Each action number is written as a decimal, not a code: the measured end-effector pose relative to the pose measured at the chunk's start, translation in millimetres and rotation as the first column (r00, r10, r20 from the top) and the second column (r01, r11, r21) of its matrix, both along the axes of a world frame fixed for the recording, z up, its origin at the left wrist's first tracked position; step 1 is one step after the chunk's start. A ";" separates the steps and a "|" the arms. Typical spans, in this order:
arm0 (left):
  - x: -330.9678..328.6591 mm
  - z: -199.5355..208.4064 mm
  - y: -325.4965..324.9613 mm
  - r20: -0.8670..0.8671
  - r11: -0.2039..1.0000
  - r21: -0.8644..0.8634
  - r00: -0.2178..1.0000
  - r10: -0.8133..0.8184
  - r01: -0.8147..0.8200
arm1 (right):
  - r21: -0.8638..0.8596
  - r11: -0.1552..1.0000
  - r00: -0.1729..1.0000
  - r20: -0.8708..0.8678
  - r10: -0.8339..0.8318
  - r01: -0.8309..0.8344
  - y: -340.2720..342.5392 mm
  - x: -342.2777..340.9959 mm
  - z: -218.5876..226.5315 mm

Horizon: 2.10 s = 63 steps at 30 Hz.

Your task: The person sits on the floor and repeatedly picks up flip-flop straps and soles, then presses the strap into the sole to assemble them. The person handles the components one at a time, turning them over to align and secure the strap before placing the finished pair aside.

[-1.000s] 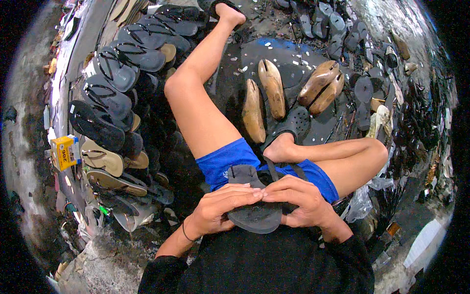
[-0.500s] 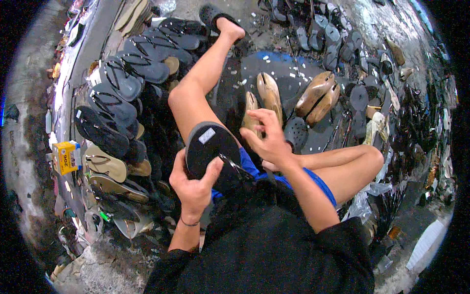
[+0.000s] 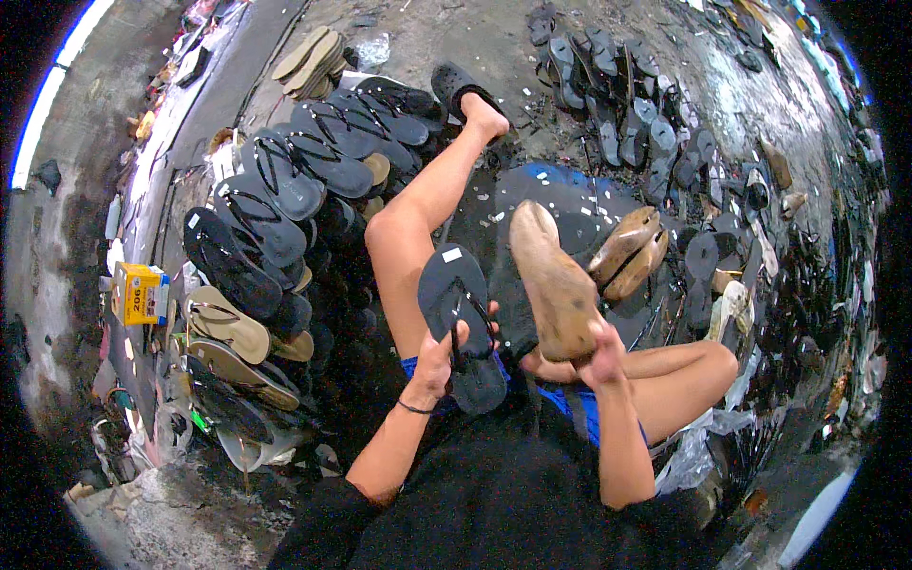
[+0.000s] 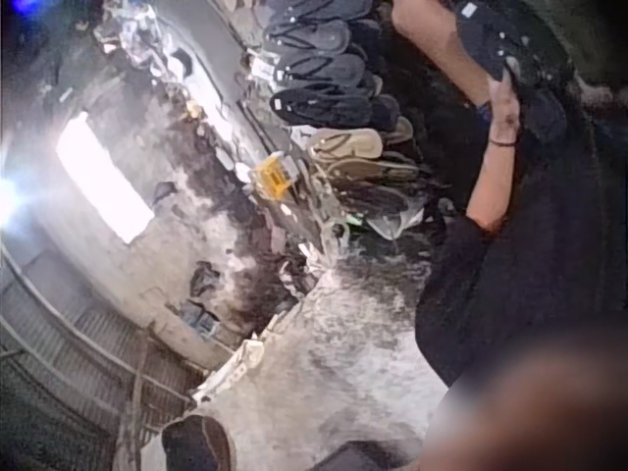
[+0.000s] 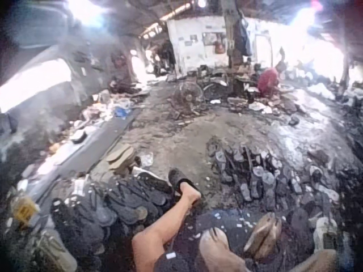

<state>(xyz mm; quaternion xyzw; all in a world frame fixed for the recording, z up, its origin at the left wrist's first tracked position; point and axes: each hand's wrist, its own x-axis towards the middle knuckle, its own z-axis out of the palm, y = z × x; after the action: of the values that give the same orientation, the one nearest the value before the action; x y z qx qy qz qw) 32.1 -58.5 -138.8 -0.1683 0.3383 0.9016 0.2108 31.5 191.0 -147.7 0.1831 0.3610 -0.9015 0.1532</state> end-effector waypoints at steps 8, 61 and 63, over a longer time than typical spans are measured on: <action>-25.2 -10.1 0.2 -0.088 0.997 -0.036 0.994 0.060 -0.063 | 0.120 0.905 0.904 0.188 0.384 -0.409 8.6 64.2 130.5; -62.7 122.5 27.2 -0.301 0.660 -0.751 0.889 -0.345 0.002 | -0.069 0.939 0.935 -0.140 0.325 -0.337 -75.1 114.4 41.9; -58.1 132.0 25.1 -0.344 0.590 -0.806 0.850 -0.398 -0.050 | 0.010 0.907 0.891 -0.186 0.415 -0.420 -67.8 113.5 45.5</action>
<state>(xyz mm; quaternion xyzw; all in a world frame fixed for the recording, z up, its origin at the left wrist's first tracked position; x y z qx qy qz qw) -26.0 -33.5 -6.8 0.0267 0.7574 0.6428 0.1119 145.0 123.2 -102.2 0.0151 0.3907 -0.8659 0.3121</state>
